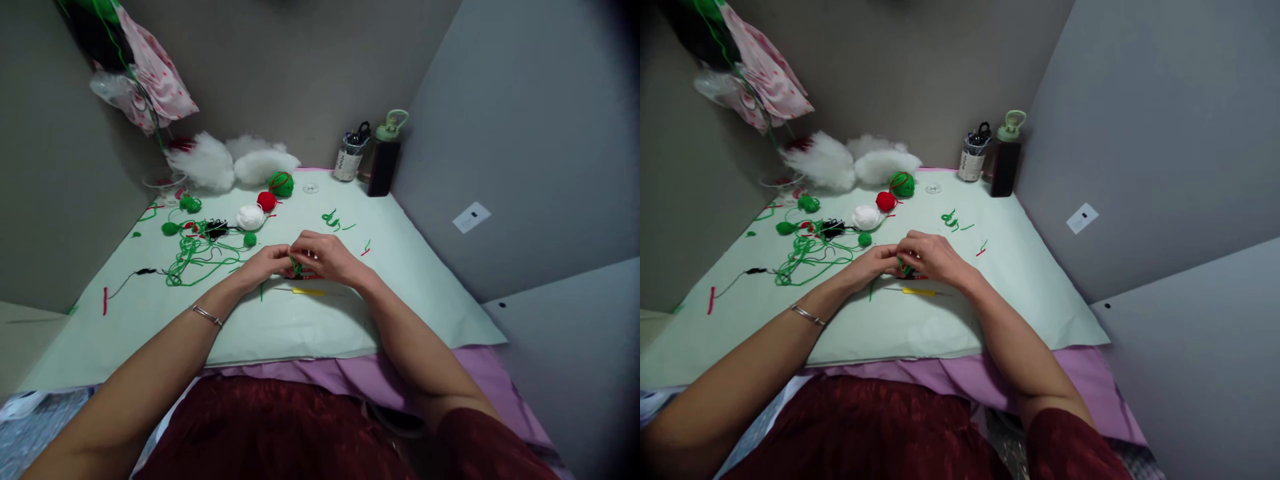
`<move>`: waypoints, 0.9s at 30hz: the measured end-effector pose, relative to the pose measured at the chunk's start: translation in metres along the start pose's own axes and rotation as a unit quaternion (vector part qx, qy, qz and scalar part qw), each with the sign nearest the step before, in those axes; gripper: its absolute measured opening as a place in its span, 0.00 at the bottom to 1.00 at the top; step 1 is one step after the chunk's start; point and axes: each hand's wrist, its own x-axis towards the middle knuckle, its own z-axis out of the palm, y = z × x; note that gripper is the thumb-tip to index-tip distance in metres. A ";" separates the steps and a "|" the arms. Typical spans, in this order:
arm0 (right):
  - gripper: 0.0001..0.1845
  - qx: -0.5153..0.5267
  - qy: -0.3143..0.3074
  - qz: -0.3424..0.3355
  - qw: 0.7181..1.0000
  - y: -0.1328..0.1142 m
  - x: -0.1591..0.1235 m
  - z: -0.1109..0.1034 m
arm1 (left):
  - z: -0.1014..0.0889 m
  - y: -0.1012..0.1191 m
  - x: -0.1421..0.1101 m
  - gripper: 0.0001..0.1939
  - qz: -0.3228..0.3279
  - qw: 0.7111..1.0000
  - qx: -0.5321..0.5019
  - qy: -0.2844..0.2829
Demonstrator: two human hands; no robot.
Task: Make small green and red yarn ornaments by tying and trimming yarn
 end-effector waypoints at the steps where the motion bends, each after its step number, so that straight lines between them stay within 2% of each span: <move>1: 0.08 0.018 0.018 -0.006 1.000 -0.001 0.000 -0.001 | 0.000 0.001 0.000 0.10 -0.001 1.000 -0.005 -0.003; 4: 0.08 0.106 0.071 0.005 0.992 -0.004 0.002 -0.003 | 0.002 0.005 -0.002 0.10 0.003 1.000 -0.029 -0.004; 6: 0.09 0.184 0.081 0.036 0.979 -0.003 0.003 -0.003 | 0.003 0.009 -0.005 0.08 0.005 0.999 -0.038 -0.001; 12: 0.17 0.387 0.125 0.124 0.905 0.000 0.005 -0.007 | 0.003 0.012 -0.006 0.09 -0.006 0.998 -0.059 -0.007; 15: 0.21 0.446 0.085 0.171 0.874 0.001 0.004 -0.009 | 0.003 0.010 -0.006 0.09 0.003 0.998 -0.068 -0.018; 17: 0.21 0.458 0.045 0.183 0.869 0.002 0.004 -0.009 | 0.004 0.010 -0.006 0.10 0.011 0.997 -0.074 -0.019; 19: 0.20 0.454 0.032 0.183 0.871 0.003 0.004 -0.009 | 0.005 0.012 -0.007 0.11 0.014 0.996 -0.081 -0.015; 22: 0.17 0.424 0.049 0.173 0.888 0.004 0.005 -0.008 | 0.005 0.017 -0.009 0.13 0.015 0.995 -0.097 0.004; 24: 0.14 0.374 0.060 0.154 0.913 0.003 0.005 -0.006 | 0.005 0.018 -0.008 0.14 0.020 0.994 -0.109 0.024; 27: 0.10 0.246 0.058 0.100 0.962 0.000 0.005 -0.001 | 0.004 0.018 -0.006 0.14 0.022 0.990 -0.130 0.051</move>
